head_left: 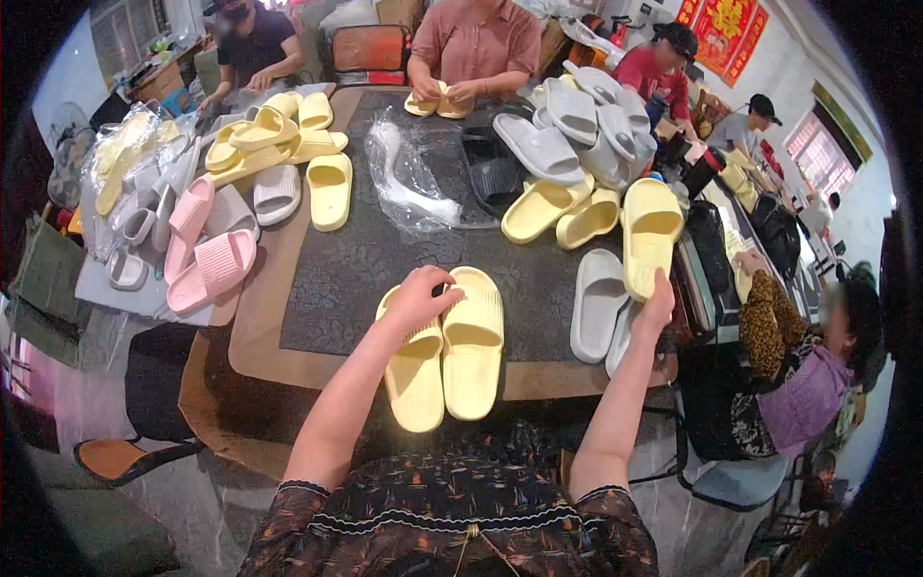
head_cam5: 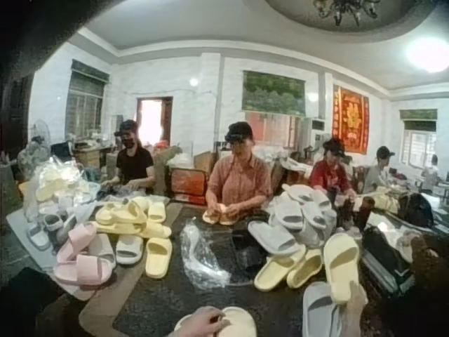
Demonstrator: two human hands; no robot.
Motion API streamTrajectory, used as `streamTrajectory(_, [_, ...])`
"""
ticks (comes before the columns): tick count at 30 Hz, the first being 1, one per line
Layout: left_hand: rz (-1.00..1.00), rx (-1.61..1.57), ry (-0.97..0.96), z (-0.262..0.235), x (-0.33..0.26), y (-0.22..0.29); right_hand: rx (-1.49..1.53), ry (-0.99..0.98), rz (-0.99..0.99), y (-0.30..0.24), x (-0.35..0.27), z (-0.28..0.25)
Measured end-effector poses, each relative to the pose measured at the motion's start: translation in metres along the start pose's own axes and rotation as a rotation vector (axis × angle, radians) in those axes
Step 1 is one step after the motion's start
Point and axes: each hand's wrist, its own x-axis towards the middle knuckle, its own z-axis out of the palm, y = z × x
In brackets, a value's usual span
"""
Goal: The person takes pairs of slide slippers and fastens them together with plastic tag loops by hand.
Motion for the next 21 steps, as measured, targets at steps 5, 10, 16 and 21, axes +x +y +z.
streamTrajectory(5, [-0.032,0.013,0.008,0.001,-0.002,-0.003,-0.403,-0.099,0.018,0.044,0.018,-0.02])
streamTrajectory(10, [-0.012,-0.056,-0.002,0.002,-0.004,-0.004,-1.077,0.11,-0.301,0.054,-0.016,-0.014])
streamTrajectory(16, [0.003,-0.024,0.007,0.001,-0.001,-0.011,-1.068,-0.092,-0.912,0.022,-0.066,0.052])
streamTrajectory(21, [-0.051,-0.073,-0.05,-0.002,0.011,-0.006,-0.821,-0.522,-0.785,0.049,-0.082,0.099])
